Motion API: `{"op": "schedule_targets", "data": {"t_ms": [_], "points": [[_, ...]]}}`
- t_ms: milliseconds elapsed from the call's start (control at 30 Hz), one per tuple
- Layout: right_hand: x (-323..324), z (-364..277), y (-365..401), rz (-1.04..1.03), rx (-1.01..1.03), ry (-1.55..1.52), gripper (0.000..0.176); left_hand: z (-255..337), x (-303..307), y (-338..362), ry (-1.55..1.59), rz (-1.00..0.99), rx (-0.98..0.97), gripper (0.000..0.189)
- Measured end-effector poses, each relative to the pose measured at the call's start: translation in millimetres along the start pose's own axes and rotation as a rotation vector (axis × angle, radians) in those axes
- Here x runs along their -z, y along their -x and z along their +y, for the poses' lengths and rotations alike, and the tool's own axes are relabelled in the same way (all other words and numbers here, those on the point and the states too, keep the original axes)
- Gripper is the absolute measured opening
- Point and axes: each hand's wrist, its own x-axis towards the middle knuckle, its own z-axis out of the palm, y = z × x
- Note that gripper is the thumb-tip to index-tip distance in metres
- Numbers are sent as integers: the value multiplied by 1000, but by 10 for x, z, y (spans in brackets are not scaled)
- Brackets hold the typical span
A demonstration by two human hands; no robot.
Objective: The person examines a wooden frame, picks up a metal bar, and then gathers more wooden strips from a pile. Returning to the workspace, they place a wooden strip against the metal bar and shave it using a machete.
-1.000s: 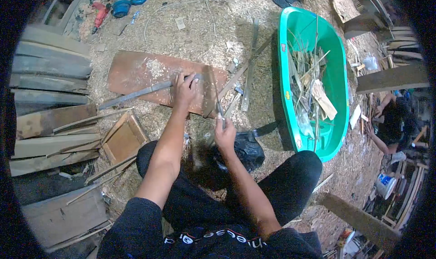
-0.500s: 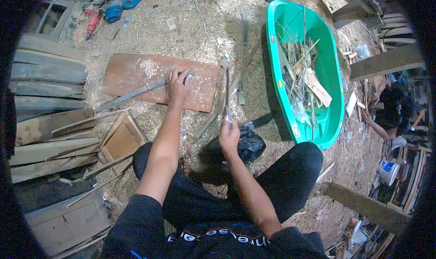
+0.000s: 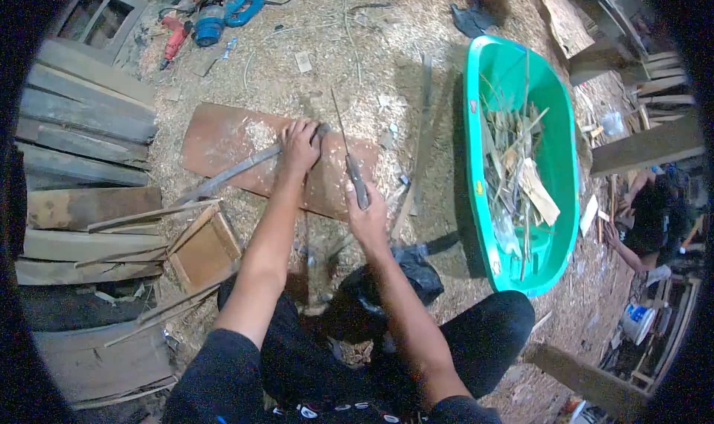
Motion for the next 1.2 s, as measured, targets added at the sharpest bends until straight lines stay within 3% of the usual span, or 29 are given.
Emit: {"op": "schedule_targets", "data": {"t_ms": [100, 200, 333, 767, 1200], "points": [[-111, 128, -242, -95, -125, -62, 36, 29, 45, 2, 6, -59, 43, 24], [-191, 255, -293, -54, -91, -73, 34, 33, 69, -3, -5, -84, 44, 24], [-257, 240, -225, -50, -200, -90, 34, 5, 44, -15, -13, -57, 34, 22], [-261, 324, -233, -67, -134, -62, 35, 28, 56, -17, -33, -78, 59, 24], [-252, 324, -327, -123, -220, -105, 37, 30, 63, -51, 11, -90, 47, 28]]}}
